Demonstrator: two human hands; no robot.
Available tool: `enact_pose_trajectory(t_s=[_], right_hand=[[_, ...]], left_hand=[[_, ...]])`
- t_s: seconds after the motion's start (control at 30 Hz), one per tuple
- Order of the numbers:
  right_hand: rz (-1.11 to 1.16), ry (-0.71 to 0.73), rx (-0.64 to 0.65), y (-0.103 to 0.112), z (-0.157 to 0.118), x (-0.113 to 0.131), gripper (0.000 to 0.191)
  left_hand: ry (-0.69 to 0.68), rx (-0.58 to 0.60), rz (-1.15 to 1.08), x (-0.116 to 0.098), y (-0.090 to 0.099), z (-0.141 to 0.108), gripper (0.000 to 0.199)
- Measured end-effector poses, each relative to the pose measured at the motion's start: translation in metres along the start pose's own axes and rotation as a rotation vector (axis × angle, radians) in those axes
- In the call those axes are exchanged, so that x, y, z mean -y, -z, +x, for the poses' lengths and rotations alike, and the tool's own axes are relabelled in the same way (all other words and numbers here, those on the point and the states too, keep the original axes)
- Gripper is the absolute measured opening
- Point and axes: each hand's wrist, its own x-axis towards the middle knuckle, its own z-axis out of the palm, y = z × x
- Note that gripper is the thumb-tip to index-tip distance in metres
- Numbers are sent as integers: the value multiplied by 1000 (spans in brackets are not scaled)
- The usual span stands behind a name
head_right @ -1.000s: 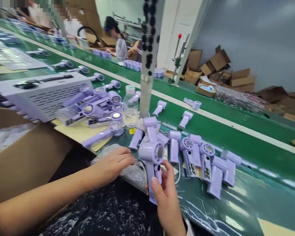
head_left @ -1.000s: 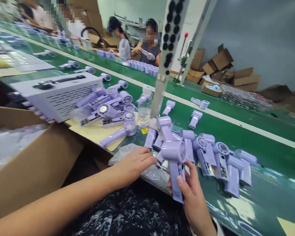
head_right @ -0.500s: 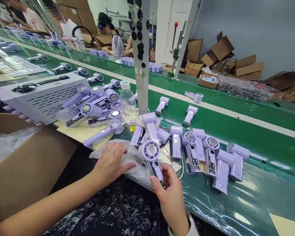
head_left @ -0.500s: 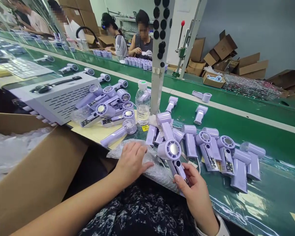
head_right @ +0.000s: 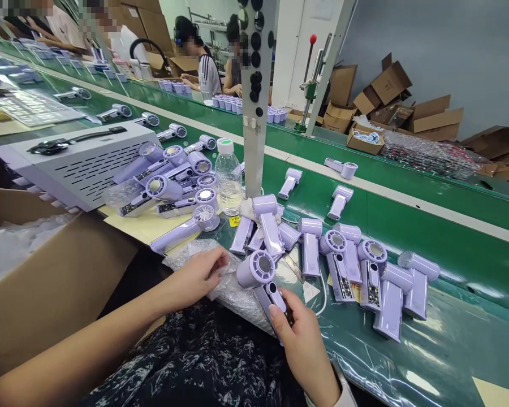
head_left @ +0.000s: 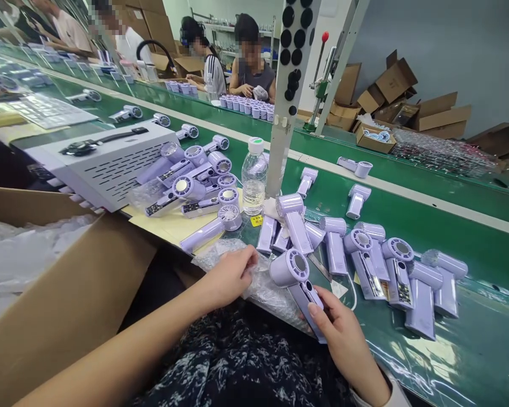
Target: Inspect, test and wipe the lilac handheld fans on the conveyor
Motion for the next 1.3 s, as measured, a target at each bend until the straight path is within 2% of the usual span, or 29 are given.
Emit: enact_pose_trajectory(t_s=[0.1, 0.13, 0.2, 0.3, 0.47, 0.6, 0.67, 0.77, 0.83, 0.9, 0.97, 1.03, 1.13, 1.17, 1.23, 1.3], right_hand=[[-98, 110, -79, -3, 0, 1, 42], [-121, 152, -90, -6, 0, 3, 42], [-169, 205, -53, -13, 3, 8, 42], [-271, 224, 18, -23, 9, 16, 42], [-405, 222, 44, -30, 17, 22, 41], [-556, 283, 35, -42, 12, 22, 36], [-622, 328, 7, -49, 8, 24, 33], [-597, 360, 31, -54, 6, 35, 22], [-360, 249, 99, -51, 10, 48, 15], [32, 15, 210, -44, 17, 63, 28], [377, -185, 333, -39, 22, 81, 45], [588, -261, 530, -40, 23, 99, 55], [623, -275, 878, -53, 25, 118, 74], [522, -249, 932, -61, 28, 122, 81], [214, -66, 886, -81, 38, 125, 80], [-78, 294, 716, -108, 50, 128, 53]], left_hand=[[0, 2, -103, 3, 3, -4, 6], [-5, 4, -131, 3, 4, -4, 7], [-18, 7, -187, 4, 3, -3, 21], [-10, 7, -270, 10, 0, 1, 26], [39, -54, -367, 25, 4, 12, 27], [3, -81, -392, 12, 17, 7, 28], [-110, -106, -282, -5, 20, -8, 29], [-458, -219, 144, -30, 16, -35, 22], [-623, -287, 327, -39, 14, -51, 16], [-673, -356, 328, -40, 16, -60, 16], [-634, -378, 188, -35, 26, -66, 22], [-527, -322, -39, -27, 43, -71, 27], [-300, -263, -346, -14, 80, -85, 31], [-237, -289, -410, -9, 94, -91, 32], [-147, -373, -486, 3, 121, -105, 31], [-93, -463, -468, 19, 144, -119, 31]])
